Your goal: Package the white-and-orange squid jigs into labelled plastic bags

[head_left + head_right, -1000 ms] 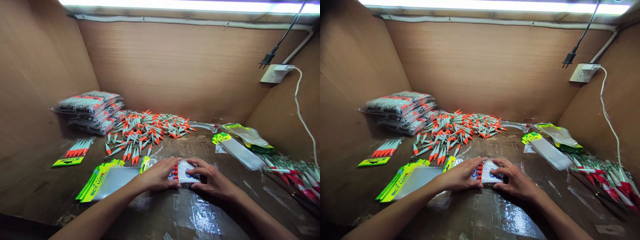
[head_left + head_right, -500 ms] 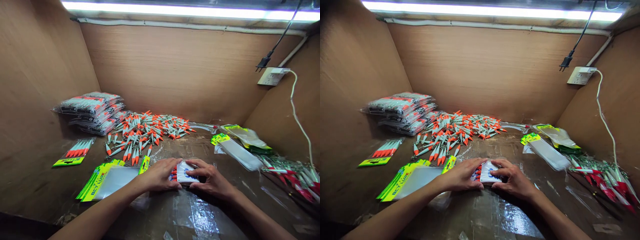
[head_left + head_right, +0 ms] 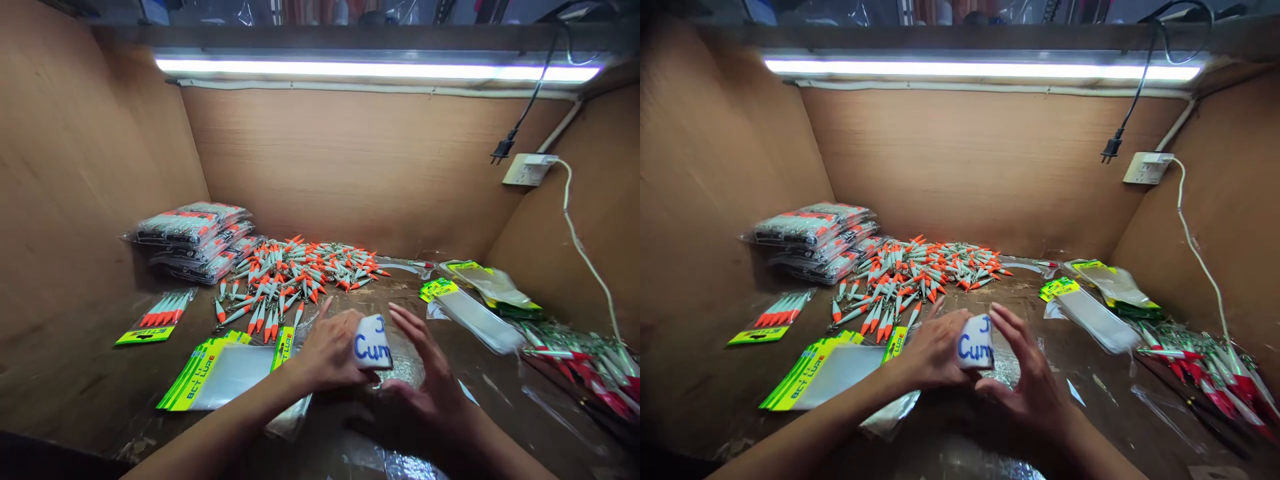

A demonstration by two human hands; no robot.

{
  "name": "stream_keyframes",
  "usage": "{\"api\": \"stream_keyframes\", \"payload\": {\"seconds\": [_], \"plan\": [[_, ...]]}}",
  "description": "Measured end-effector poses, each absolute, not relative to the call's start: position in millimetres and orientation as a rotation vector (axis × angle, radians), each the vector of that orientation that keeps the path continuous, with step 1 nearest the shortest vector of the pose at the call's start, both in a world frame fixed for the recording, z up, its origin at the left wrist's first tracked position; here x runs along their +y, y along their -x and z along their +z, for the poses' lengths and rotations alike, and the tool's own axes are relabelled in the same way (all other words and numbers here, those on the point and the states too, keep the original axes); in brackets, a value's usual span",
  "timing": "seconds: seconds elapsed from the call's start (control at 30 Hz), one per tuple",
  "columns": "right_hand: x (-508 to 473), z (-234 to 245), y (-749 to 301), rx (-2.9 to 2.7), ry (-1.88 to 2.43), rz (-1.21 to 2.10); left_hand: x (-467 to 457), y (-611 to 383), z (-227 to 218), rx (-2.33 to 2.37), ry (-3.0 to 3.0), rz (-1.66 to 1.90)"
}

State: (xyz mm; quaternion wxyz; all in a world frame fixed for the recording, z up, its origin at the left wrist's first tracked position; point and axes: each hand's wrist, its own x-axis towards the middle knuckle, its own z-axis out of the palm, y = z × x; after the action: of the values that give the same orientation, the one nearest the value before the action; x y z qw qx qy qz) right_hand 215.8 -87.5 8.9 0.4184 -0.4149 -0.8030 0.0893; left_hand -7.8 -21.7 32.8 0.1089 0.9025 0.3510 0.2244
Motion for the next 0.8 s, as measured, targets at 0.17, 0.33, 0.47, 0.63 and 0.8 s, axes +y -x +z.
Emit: {"api": "stream_keyframes", "payload": {"seconds": [0.17, 0.33, 0.47, 0.63, 0.8], "plan": [[-84, 11, -225, -1.812, 1.175, 0.178, 3, 34, 90, 0.915, -2.128, 0.918], [-77, 9, -223, -1.764, 1.209, 0.222, 17, 42, 103, 0.670, -1.866, 1.170], [-71, 5, -222, -1.789, 1.231, 0.264, 17, 35, 87, 0.706, -1.903, 1.001], [-63, -2, -226, -1.848, 1.234, 0.267, 19, 39, 75, 0.617, -1.898, 1.106], [-62, -5, -225, -1.875, 1.233, 0.294, 23, 42, 55, 0.489, -1.557, 1.138]]}}
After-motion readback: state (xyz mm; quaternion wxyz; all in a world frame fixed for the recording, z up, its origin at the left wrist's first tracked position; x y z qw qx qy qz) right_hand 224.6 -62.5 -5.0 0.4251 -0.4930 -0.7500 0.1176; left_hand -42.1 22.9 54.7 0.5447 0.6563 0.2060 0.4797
